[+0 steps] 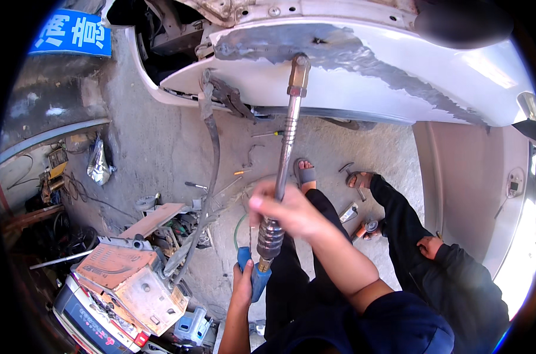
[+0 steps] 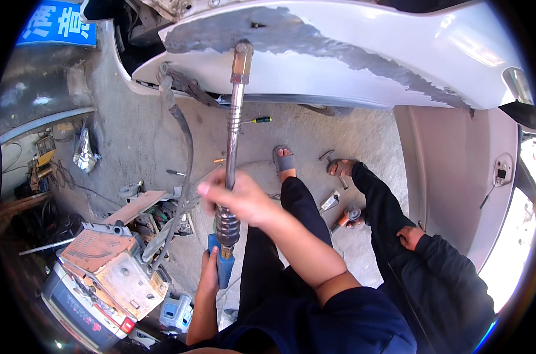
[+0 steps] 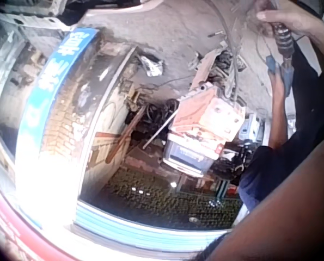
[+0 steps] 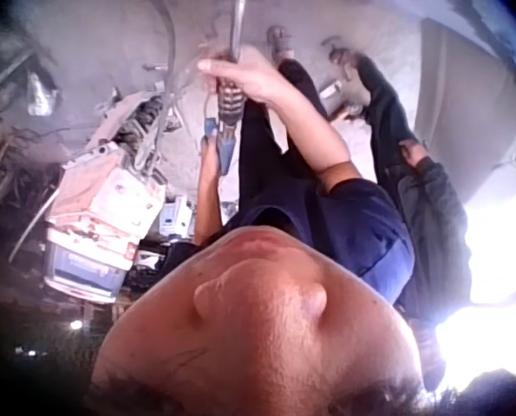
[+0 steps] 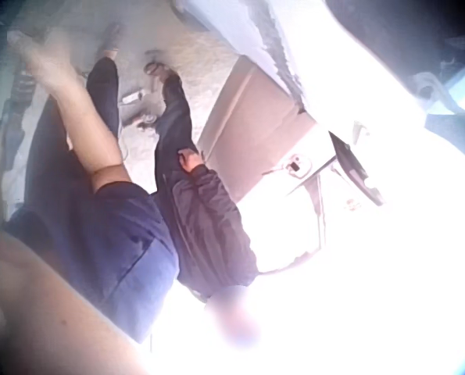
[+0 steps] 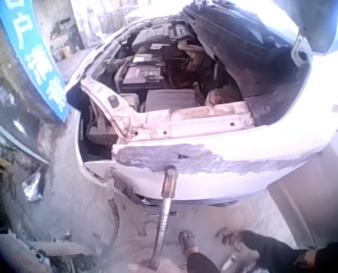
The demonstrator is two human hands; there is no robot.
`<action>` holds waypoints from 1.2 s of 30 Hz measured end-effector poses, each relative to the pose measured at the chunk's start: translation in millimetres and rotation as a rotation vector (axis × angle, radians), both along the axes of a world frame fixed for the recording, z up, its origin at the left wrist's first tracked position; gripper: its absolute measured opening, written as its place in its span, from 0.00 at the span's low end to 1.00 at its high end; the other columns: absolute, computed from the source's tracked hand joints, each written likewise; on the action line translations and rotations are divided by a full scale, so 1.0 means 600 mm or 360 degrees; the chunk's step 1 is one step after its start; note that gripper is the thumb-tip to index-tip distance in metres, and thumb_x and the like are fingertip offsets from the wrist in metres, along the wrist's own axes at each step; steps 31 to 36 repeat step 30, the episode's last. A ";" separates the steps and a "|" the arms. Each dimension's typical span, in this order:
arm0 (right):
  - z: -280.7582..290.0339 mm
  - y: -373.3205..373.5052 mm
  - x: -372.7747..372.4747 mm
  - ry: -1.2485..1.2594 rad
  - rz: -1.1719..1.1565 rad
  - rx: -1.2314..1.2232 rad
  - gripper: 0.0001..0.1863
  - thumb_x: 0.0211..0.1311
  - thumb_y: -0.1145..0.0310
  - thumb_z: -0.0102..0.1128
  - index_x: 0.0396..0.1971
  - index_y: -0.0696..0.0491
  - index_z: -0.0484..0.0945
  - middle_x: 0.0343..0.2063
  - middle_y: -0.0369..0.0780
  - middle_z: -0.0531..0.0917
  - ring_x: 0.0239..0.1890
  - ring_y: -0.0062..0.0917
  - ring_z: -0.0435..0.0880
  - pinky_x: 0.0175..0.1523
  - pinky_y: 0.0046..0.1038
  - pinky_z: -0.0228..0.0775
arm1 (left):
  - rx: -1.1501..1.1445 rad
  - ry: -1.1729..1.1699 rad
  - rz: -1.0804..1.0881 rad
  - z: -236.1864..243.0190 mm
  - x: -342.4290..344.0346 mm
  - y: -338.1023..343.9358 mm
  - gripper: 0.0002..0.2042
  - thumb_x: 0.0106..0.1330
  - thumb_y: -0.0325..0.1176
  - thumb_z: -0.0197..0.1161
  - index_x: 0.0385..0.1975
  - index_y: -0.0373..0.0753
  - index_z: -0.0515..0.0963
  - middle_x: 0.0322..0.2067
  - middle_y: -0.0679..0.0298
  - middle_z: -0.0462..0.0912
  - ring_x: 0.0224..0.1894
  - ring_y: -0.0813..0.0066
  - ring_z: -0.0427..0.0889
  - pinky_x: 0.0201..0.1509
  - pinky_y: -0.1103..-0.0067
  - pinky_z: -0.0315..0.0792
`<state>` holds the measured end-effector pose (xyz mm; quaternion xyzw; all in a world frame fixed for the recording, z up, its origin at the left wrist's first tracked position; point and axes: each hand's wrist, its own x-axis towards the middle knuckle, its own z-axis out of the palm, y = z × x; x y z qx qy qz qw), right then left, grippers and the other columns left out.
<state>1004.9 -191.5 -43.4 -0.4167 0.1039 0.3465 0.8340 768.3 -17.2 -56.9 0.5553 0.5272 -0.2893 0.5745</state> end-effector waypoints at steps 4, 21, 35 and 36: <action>0.034 -0.013 0.086 0.0228 -0.0093 -0.0078 0.16 0.60 0.59 0.65 0.22 0.53 0.71 0.16 0.38 0.78 0.15 0.20 0.76 0.21 0.22 0.67 | 0.0023 -0.0046 -0.0035 0.005 -0.002 0.000 0.33 0.66 0.50 0.59 0.58 0.26 0.60 0.50 0.52 0.72 0.51 0.68 0.72 0.56 0.75 0.67; 0.024 -0.009 0.051 0.0639 -0.0288 0.0737 0.32 0.67 0.34 0.34 0.19 0.49 0.61 0.11 0.27 0.59 0.11 0.16 0.58 0.16 0.20 0.54 | -0.0046 -0.0140 0.0037 0.019 -0.003 0.002 0.34 0.66 0.46 0.58 0.60 0.24 0.57 0.52 0.49 0.70 0.54 0.65 0.71 0.59 0.74 0.65; 0.059 0.006 0.022 0.0288 -0.0433 -0.0040 0.24 0.72 0.43 0.39 0.26 0.49 0.58 0.14 0.33 0.58 0.13 0.16 0.57 0.18 0.21 0.53 | -0.0143 0.0032 -0.0032 0.039 -0.009 0.004 0.32 0.67 0.44 0.56 0.63 0.27 0.56 0.54 0.50 0.69 0.54 0.66 0.70 0.59 0.73 0.65; 0.059 0.006 0.022 0.0288 -0.0433 -0.0040 0.24 0.72 0.43 0.39 0.26 0.49 0.58 0.14 0.33 0.58 0.13 0.16 0.57 0.18 0.21 0.53 | -0.0143 0.0032 -0.0032 0.039 -0.009 0.004 0.32 0.67 0.44 0.56 0.63 0.27 0.56 0.54 0.50 0.69 0.54 0.66 0.70 0.59 0.73 0.65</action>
